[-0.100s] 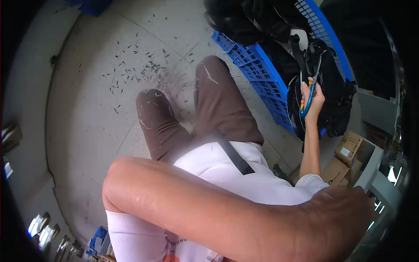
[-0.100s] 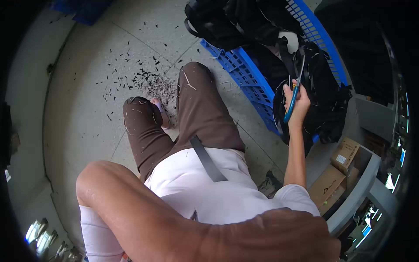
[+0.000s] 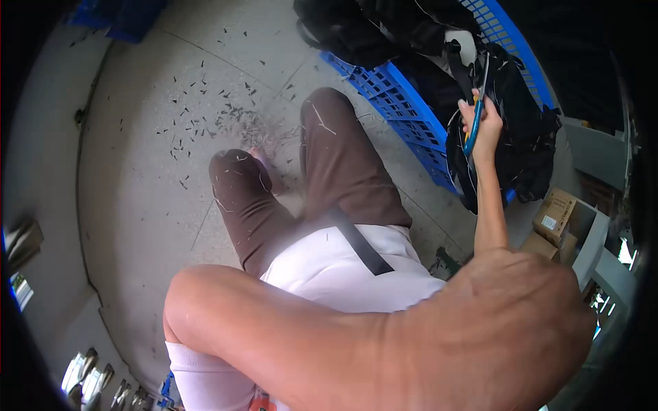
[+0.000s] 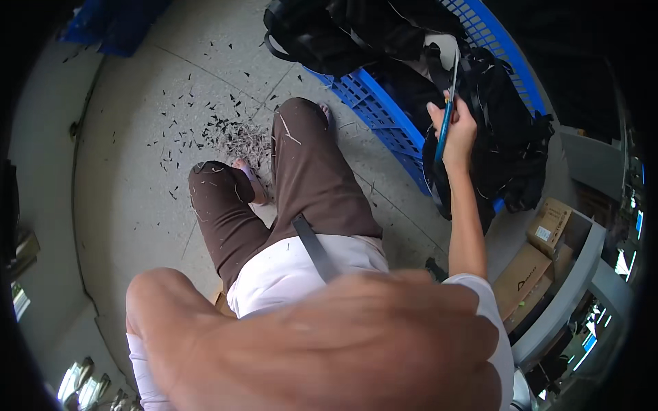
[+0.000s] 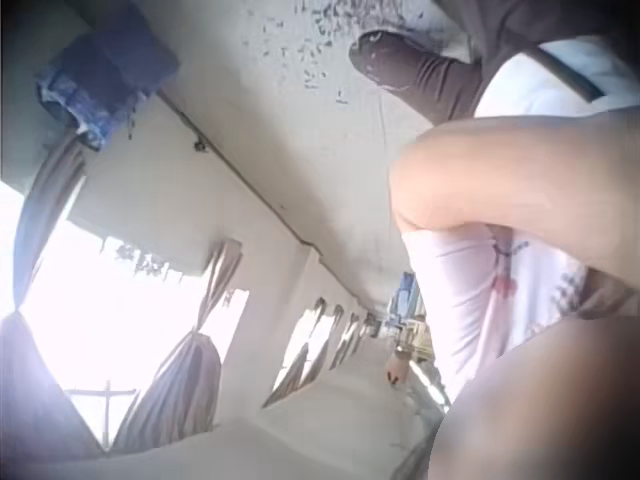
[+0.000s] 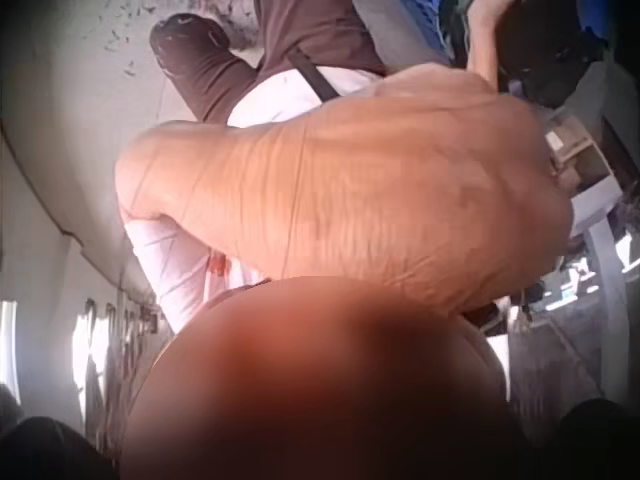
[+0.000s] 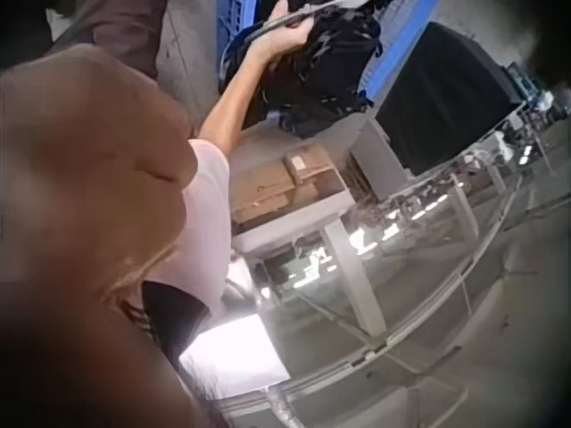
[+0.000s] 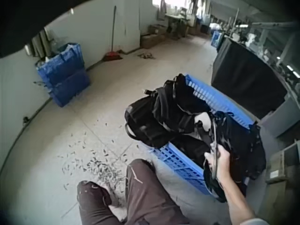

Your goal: Trimming excess fabric and threads from backpacks using scissors.

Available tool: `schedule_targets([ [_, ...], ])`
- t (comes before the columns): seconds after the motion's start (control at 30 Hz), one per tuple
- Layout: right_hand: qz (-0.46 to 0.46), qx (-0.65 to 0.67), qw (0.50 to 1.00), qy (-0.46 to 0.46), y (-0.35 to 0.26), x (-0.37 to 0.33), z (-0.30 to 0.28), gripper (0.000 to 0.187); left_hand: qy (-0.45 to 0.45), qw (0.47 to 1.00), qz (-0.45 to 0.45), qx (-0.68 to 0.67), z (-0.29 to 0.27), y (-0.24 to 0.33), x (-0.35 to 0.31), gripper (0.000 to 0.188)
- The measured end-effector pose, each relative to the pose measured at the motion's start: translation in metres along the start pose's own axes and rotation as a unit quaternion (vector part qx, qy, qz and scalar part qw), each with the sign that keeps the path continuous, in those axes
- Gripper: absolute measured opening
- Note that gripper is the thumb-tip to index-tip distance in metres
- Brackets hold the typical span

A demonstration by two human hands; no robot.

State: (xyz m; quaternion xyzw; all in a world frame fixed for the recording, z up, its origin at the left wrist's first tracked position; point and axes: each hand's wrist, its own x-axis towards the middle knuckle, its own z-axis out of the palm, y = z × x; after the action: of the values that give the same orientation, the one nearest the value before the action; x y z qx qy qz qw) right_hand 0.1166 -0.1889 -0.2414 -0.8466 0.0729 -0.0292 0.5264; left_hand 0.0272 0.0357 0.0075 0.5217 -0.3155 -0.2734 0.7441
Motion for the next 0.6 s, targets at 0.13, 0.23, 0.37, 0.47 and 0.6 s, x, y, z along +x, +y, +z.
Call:
schedule_targets([
  [0.13, -0.200, -0.226, 0.951, 0.061, 0.005, 0.122, 0.009, 0.037, 0.120, 0.982, 0.020, 0.147, -0.044, -0.007, 0.005, 0.022],
  [0.23, -0.247, -0.264, 0.931, 0.052, 0.014, 0.184, 0.057, 0.031, 0.221, 0.941, 0.006, 0.257, -0.070, -0.028, -0.016, 0.025],
  [0.37, -0.307, -0.343, 0.886, 0.055, 0.058, 0.257, 0.092, 0.034, 0.451, 0.805, -0.326, 0.208, -0.079, -0.121, -0.104, 0.025],
  [0.47, -0.216, -0.422, 0.880, 0.018, 0.081, 0.278, 0.120, 0.033, 0.594, 0.672, -0.405, 0.176, -0.052, -0.180, -0.197, 0.015],
  [0.6, -0.249, -0.470, 0.846, 0.031, 0.101, 0.300, 0.124, 0.018, 0.701, 0.571, -0.426, 0.044, -0.014, -0.198, -0.241, 0.011],
])
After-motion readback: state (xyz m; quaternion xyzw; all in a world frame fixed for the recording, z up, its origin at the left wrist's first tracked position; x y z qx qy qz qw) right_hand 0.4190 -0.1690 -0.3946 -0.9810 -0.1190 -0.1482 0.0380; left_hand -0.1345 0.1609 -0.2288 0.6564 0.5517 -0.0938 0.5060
